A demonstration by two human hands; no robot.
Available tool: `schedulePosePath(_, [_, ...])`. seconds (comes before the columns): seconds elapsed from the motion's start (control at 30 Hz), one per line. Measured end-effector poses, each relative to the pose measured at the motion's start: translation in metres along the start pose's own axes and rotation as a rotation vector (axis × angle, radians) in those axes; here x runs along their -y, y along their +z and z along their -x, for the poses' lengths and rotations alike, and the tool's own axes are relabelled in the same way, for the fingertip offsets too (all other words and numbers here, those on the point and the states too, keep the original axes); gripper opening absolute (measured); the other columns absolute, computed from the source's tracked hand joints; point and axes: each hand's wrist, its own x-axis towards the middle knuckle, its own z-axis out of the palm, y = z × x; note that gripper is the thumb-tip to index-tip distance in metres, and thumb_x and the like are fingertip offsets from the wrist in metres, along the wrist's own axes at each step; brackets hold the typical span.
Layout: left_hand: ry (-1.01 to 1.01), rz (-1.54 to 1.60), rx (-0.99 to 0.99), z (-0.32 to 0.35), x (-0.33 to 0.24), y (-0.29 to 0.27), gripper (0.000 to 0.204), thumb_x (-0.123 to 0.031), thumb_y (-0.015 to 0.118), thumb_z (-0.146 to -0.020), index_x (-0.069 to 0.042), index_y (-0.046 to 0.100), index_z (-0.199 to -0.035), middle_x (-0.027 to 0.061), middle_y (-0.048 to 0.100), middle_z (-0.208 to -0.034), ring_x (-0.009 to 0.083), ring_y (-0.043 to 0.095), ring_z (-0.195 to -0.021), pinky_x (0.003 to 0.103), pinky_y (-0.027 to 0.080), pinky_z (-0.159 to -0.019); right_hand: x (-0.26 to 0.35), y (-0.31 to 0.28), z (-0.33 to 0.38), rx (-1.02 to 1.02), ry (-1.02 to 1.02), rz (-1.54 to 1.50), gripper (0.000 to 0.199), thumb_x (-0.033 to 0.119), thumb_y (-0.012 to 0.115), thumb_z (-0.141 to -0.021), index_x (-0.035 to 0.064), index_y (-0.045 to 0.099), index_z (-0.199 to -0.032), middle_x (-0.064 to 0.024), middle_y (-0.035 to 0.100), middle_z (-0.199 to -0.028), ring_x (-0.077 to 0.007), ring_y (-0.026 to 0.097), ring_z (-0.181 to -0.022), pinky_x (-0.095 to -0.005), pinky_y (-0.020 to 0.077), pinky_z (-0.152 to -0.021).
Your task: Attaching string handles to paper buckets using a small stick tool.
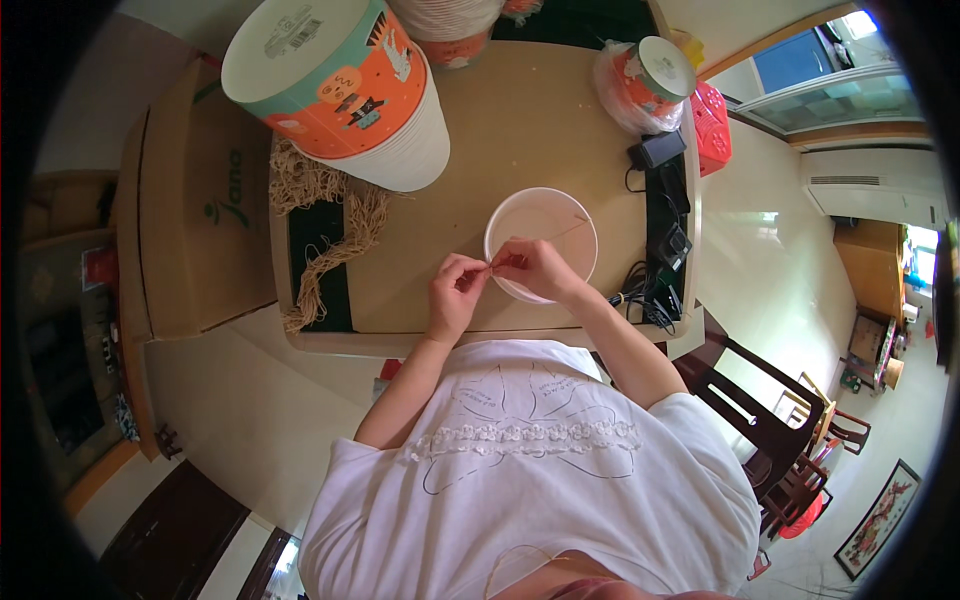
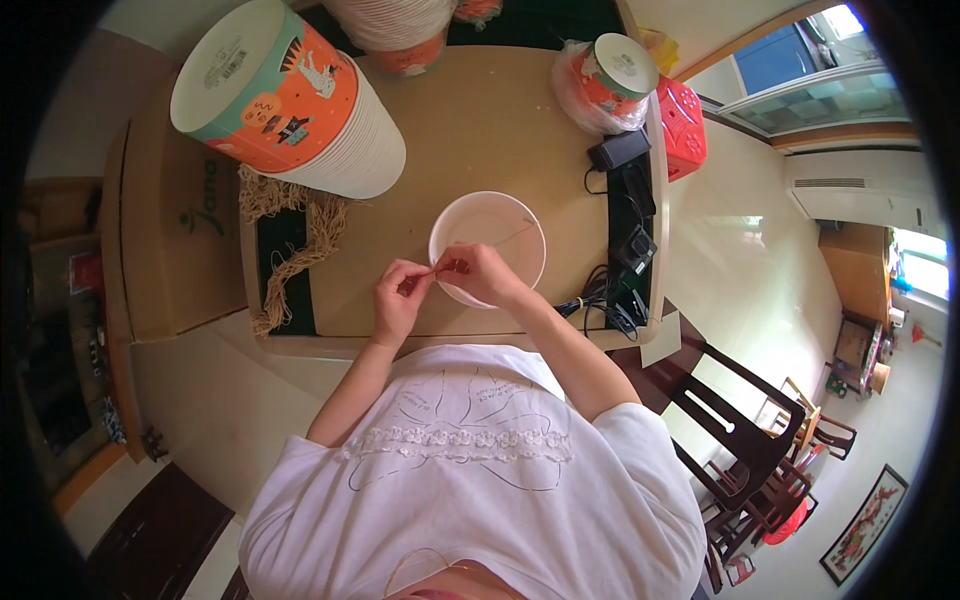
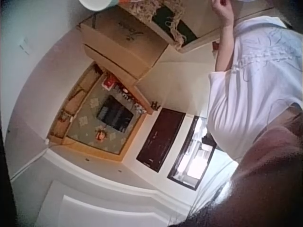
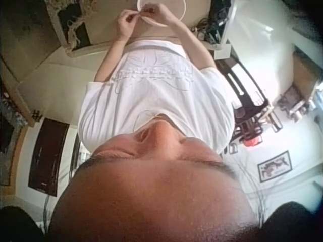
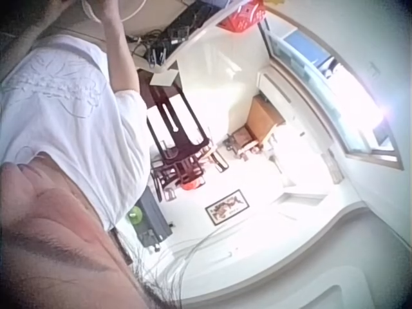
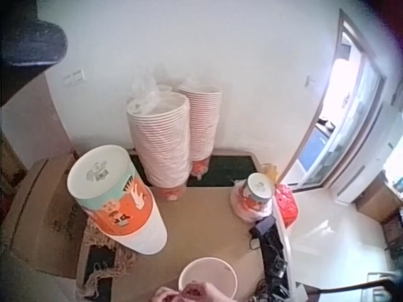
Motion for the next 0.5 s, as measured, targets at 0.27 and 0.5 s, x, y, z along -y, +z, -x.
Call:
schedulePosePath(0.27, [-0.210,0.086,0.055,0.005,0.012,-0.005,0.007,-0.005,0.069,-0.081,0.000,0.067,-0.084,0.0040,0.061,-0.076,0.0094,0.059,-0.064,0.022,0.047,-0.058,0.017,0.001,0.005,-0.061,-0.197,0.218,0.008,0.004,0.065,-0.077,0.0028,0.060,-0.083,-0.0090,0.058,-0.077,-0.0201,0.060,-0.066,-0.0312,0.0488,-0.060])
schedulePosePath(0.5, [-0.354,0.169,0.080,0.007,0.003,-0.004,0.010,-0.007,0.068,-0.084,0.002,0.067,-0.085,0.0024,0.063,-0.076,0.0067,0.058,-0.063,0.022,0.046,-0.056,0.021,0.003,0.006,-0.101,-0.266,0.376,0.010,0.006,0.064,-0.076,0.0035,0.057,-0.082,-0.0109,0.059,-0.080,-0.0259,0.061,-0.069,-0.0340,0.0493,-0.062])
